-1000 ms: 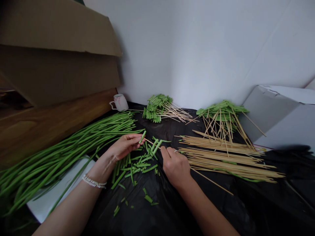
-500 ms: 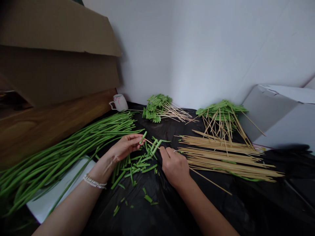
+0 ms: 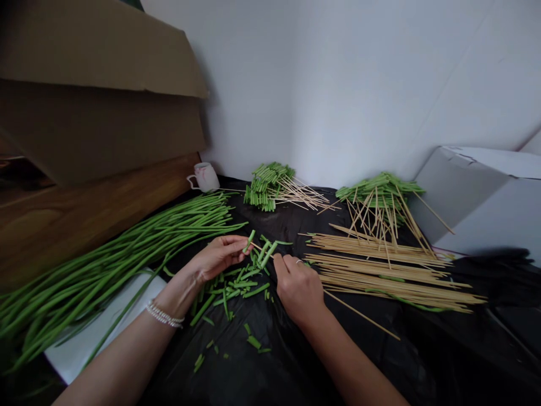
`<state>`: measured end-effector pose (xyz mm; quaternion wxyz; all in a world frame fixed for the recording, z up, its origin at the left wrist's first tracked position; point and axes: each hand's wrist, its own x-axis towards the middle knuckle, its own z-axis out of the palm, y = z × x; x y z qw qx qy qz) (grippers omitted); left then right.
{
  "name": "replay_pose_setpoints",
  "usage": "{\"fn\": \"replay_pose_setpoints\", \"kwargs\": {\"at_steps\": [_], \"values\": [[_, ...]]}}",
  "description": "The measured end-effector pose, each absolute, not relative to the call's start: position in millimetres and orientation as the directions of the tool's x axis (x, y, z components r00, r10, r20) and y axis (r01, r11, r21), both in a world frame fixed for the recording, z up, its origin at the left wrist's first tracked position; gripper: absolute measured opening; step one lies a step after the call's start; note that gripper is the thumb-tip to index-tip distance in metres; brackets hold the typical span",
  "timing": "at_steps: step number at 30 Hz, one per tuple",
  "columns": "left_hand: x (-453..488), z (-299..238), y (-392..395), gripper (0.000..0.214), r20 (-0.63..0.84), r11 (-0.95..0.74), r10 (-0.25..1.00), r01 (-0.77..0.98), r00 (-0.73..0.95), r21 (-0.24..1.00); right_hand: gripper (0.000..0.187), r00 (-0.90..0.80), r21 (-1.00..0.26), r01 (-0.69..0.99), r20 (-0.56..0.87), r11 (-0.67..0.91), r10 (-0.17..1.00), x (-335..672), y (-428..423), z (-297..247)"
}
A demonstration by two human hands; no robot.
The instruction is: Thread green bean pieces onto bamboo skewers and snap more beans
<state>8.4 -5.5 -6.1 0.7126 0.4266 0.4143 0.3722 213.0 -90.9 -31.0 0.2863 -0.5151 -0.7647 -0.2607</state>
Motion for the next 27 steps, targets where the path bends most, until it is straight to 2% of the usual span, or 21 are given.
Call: {"fn": "replay_pose_setpoints", "kwargs": {"at_steps": [5,10,27], "values": [[12,-5,-9,0.025,-0.300,0.405,0.866,-0.209,0.401,0.890,0.027,-0.297,0.086,0.938,0.701,0.336,0.648,212,-91,-31],[20,-9,-15,0.027,-0.307,0.407,0.851,-0.167,0.426,0.898,0.025,-0.314,0.077,0.929,0.684,0.362,0.659,210,-92,-31],[24,-11,-18,0.031,-0.268,0.353,0.856,-0.120,0.441,0.928,0.024,-0.291,0.007,0.923,0.666,0.384,0.687,208,-92,-29]]}}
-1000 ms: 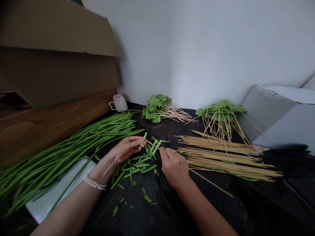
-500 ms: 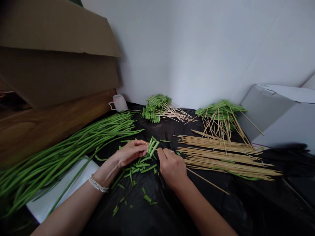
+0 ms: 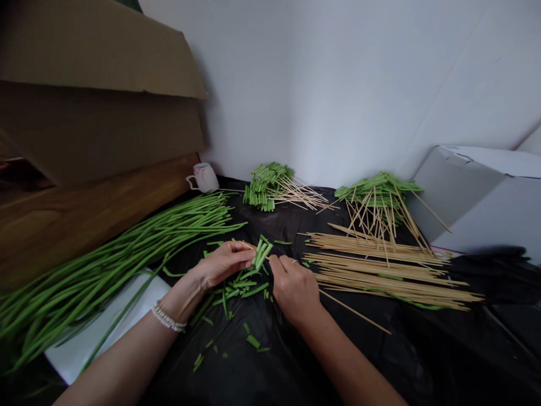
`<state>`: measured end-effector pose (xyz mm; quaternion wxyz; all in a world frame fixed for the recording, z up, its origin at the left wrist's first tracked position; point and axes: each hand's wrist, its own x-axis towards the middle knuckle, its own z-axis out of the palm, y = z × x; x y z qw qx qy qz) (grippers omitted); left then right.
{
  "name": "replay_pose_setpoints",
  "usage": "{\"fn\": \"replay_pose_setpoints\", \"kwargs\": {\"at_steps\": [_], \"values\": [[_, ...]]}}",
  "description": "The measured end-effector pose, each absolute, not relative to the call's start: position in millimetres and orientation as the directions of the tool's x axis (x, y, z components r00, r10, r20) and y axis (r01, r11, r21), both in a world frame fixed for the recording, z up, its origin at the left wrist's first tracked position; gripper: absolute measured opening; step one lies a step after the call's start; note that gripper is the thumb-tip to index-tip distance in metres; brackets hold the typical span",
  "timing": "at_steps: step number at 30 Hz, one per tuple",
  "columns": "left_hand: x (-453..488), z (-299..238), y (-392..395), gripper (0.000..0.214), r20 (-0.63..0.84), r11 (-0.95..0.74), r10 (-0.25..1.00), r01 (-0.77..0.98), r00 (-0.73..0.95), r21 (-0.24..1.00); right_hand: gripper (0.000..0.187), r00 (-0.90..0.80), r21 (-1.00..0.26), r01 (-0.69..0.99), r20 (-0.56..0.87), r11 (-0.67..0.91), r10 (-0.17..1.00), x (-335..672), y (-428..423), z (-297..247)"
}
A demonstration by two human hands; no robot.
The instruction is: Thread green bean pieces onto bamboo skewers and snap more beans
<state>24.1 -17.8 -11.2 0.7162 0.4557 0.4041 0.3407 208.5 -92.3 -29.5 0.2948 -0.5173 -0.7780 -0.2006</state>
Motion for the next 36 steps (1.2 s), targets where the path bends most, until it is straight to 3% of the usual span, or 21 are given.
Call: {"fn": "replay_pose_setpoints", "kwargs": {"at_steps": [3,5,7,9,14,22,26,28,32,34,36], "values": [[12,-4,-12,0.033,-0.229,0.280,0.863,-0.049,0.450,0.959,0.025,-0.282,0.033,0.930,0.703,0.366,0.653,211,-91,-28],[1,0,-5,0.034,-0.148,0.153,0.918,0.017,0.368,0.988,0.025,-0.263,0.034,0.936,0.727,0.349,0.635,214,-89,-28],[-11,2,3,0.031,-0.025,-0.019,0.969,0.177,0.247,0.984,0.025,-0.258,0.038,0.939,0.735,0.342,0.627,216,-88,-29],[-19,0,9,0.029,0.041,-0.127,0.972,0.374,0.230,0.919,0.025,-0.268,0.052,0.938,0.735,0.342,0.623,217,-87,-31],[-33,-9,15,0.022,0.009,-0.210,0.959,0.685,0.285,0.698,0.025,-0.279,0.054,0.933,0.732,0.355,0.621,217,-87,-32],[-42,-16,19,0.013,-0.100,-0.264,0.922,0.798,0.373,0.543,0.025,-0.288,0.061,0.931,0.728,0.359,0.623,217,-88,-31],[-35,-11,14,0.008,-0.001,-0.410,0.885,0.782,0.465,0.469,0.025,-0.291,0.064,0.931,0.727,0.360,0.622,216,-88,-31],[-31,-8,11,0.007,0.057,-0.452,0.868,0.740,0.493,0.498,0.025,-0.286,0.060,0.932,0.728,0.358,0.623,216,-88,-31],[-19,-6,8,0.011,0.118,-0.356,0.897,0.535,0.427,0.767,0.025,-0.283,0.060,0.932,0.736,0.357,0.614,215,-88,-30],[-12,-6,6,0.019,0.080,-0.202,0.935,0.333,0.346,0.921,0.026,-0.290,0.067,0.930,0.741,0.362,0.606,215,-88,-29],[-7,-5,3,0.028,-0.009,-0.027,0.955,0.117,0.296,0.993,0.026,-0.296,0.075,0.928,0.744,0.365,0.599,215,-89,-29]]}}
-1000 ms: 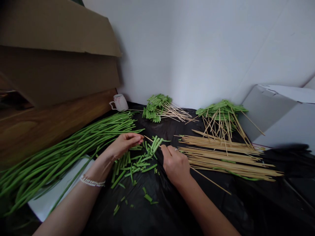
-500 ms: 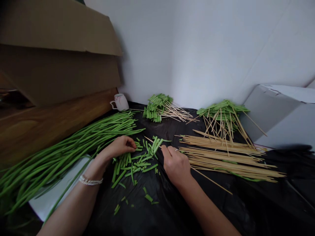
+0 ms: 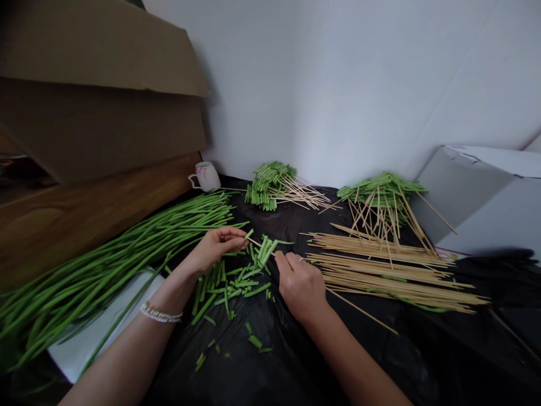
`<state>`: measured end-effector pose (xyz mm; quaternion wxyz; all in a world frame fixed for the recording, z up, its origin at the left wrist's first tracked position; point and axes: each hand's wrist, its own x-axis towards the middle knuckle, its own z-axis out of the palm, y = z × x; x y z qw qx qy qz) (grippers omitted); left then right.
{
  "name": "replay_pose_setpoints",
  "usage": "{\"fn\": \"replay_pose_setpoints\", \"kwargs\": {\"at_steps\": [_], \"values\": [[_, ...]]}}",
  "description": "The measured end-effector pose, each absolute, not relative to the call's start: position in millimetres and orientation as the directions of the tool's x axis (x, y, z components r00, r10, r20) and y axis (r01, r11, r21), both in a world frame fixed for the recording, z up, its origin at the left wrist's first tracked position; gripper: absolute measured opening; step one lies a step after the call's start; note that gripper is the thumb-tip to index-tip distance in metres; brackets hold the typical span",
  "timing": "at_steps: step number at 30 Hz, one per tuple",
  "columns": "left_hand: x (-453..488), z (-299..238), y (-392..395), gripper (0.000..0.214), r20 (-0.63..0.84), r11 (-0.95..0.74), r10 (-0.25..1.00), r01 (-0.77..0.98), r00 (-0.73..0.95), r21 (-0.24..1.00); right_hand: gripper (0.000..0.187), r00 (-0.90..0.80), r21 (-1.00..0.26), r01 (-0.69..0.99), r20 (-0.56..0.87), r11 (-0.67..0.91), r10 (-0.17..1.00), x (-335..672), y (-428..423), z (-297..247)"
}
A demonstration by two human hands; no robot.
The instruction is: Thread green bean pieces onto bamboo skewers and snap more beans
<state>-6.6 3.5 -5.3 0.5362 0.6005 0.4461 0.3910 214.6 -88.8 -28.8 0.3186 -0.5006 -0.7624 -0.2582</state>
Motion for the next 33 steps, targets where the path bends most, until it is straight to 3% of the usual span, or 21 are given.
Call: {"fn": "replay_pose_setpoints", "kwargs": {"at_steps": [3,8,33], "values": [[-2.7,-4.7,1.1,0.037,-0.130,0.167,0.948,-0.104,0.291,0.980,0.026,-0.297,0.075,0.927,0.743,0.366,0.600,214.4,-89.0,-28.6],[-3.9,-3.2,0.7,0.036,-0.196,0.282,0.925,-0.242,0.325,0.928,0.026,-0.297,0.074,0.928,0.738,0.365,0.606,214.6,-88.9,-28.7],[-2.0,3.1,-3.4,0.030,-0.200,0.289,0.904,-0.194,0.377,0.937,0.026,-0.313,0.118,0.932,0.737,0.343,0.599,214.8,-89.6,-28.1]]}}
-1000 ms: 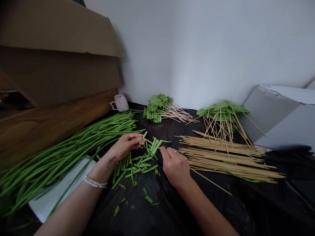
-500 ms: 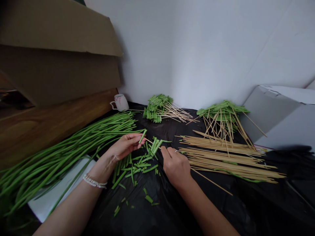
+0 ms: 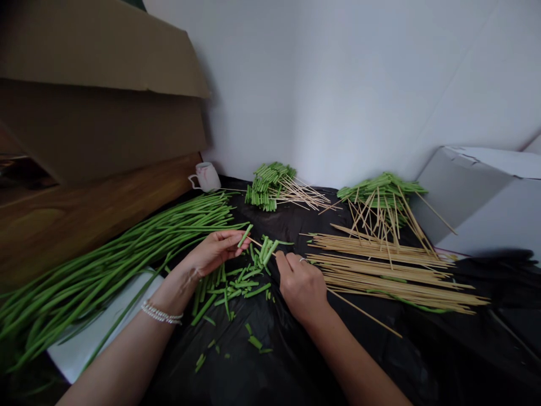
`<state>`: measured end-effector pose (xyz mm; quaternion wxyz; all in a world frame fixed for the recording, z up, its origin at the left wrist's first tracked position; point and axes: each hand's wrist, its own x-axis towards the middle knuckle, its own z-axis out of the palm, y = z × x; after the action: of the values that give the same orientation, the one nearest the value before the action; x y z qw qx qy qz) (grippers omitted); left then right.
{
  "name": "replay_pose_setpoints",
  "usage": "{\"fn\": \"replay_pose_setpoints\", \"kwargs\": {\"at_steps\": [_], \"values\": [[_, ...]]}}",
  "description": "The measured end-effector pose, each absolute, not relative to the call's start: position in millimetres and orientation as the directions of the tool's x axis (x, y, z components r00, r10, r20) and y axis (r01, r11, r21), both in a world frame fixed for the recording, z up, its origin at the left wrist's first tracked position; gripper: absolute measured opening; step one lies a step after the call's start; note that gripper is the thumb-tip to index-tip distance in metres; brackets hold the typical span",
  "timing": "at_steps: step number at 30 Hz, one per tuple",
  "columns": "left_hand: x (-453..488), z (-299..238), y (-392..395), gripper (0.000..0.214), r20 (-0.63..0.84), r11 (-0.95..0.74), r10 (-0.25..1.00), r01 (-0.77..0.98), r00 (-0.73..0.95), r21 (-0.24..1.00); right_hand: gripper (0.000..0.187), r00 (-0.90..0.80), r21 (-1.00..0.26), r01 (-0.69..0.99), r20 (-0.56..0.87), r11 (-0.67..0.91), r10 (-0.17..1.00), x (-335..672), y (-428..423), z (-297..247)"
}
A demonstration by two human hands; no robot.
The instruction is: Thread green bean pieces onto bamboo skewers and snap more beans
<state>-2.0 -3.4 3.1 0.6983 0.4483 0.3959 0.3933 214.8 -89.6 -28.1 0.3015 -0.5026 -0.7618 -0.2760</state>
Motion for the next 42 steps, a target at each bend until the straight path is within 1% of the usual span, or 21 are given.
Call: {"fn": "replay_pose_setpoints", "kwargs": {"at_steps": [8,16,26,32,36,42], "values": [[-1.8,-0.2,-1.5,0.032,-0.207,0.297,0.918,-0.239,0.339,0.924,0.026,-0.308,0.112,0.934,0.733,0.340,0.607,214.6,-89.5,-27.7],[-1.3,0.1,-2.0,0.029,-0.204,0.295,0.909,-0.216,0.363,0.931,0.026,-0.305,0.108,0.935,0.736,0.339,0.605,214.4,-89.7,-28.1],[-0.1,-1.2,-3.3,0.030,-0.213,0.300,0.907,-0.202,0.364,0.932,0.026,-0.290,0.084,0.937,0.729,0.340,0.620,213.3,-89.7,-29.8],[2.5,-3.0,-4.3,0.032,-0.201,0.282,0.903,-0.172,0.379,0.944,0.027,-0.295,0.092,0.937,0.726,0.337,0.622,213.2,-90.1,-30.7],[4.6,-1.2,-5.9,0.031,-0.184,0.261,0.914,-0.176,0.361,0.949,0.027,-0.290,0.082,0.938,0.719,0.337,0.632,213.1,-90.5,-30.2],[4.4,-1.5,-5.2,0.025,-0.216,0.302,0.912,-0.212,0.349,0.930,0.027,-0.280,0.054,0.934,0.724,0.354,0.630,212.7,-89.6,-31.1]]}}
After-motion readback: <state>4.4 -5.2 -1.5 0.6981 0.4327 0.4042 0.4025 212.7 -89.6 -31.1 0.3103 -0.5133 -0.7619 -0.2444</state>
